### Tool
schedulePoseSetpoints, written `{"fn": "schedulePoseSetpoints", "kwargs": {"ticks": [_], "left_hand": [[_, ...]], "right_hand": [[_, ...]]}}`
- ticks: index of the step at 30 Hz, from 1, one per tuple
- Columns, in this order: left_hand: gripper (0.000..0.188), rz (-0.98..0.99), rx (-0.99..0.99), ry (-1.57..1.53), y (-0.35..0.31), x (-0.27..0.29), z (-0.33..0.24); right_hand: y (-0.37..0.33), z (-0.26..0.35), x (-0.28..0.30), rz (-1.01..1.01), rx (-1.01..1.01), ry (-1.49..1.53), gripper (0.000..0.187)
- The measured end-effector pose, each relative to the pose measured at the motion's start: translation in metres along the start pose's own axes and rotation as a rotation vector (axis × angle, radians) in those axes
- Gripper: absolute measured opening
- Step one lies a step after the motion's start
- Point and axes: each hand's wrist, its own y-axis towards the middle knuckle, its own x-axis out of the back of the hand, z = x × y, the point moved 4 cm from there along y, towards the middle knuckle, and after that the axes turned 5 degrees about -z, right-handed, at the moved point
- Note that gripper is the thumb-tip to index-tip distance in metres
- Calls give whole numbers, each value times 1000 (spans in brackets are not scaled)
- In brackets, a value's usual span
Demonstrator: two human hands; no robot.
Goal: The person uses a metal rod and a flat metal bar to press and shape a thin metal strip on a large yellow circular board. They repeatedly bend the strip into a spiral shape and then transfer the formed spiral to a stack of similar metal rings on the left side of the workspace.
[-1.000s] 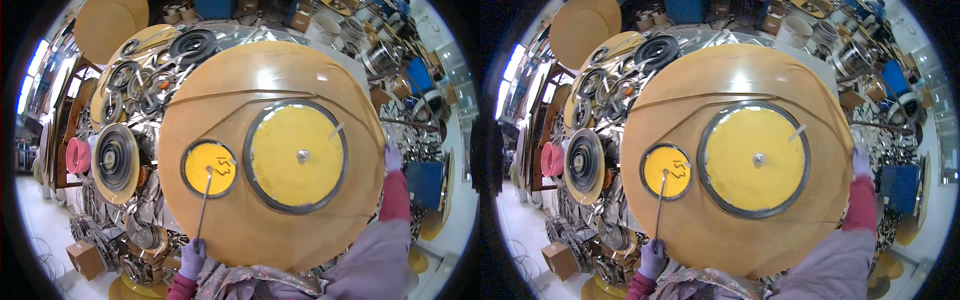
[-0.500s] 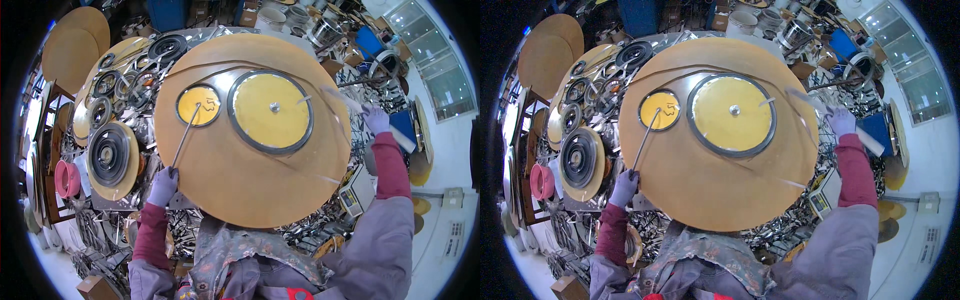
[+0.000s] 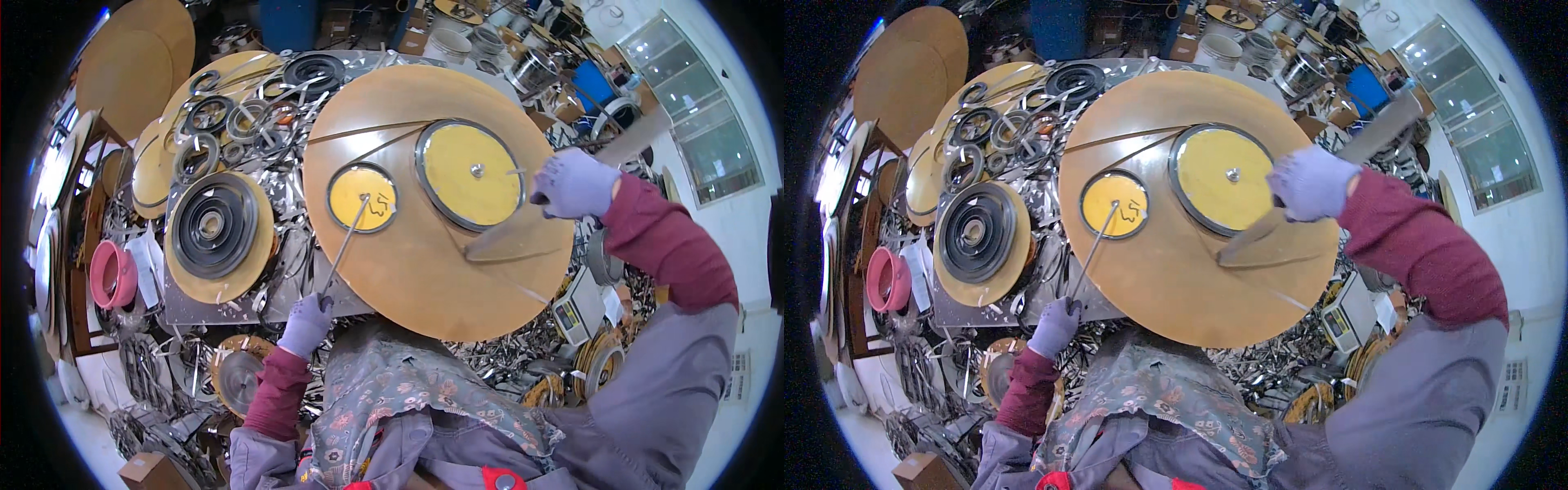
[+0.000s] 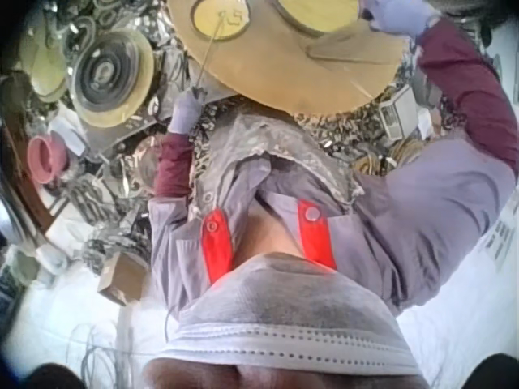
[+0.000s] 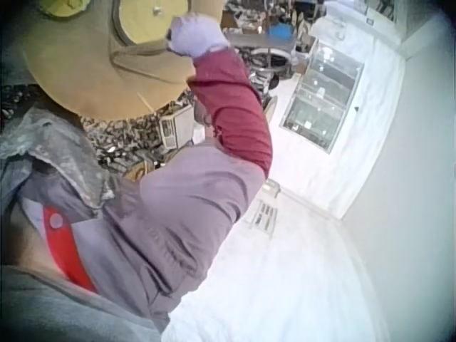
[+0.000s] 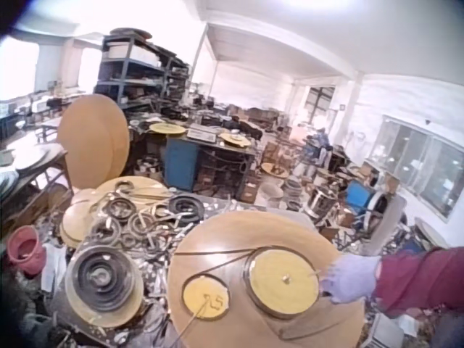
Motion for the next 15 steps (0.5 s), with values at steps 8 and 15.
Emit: {"fn": "schedulePoseSetpoints", "kwargs": {"ticks": [8,15], "left_hand": [[26,13,-4,-83,-31,-17,-9],[25,17,-6,-221,-26,-43,-29]], "right_hand": [[137,-14,88,-204,90,-273,26],[197,-81,94,-12,-164,-85,25]]}}
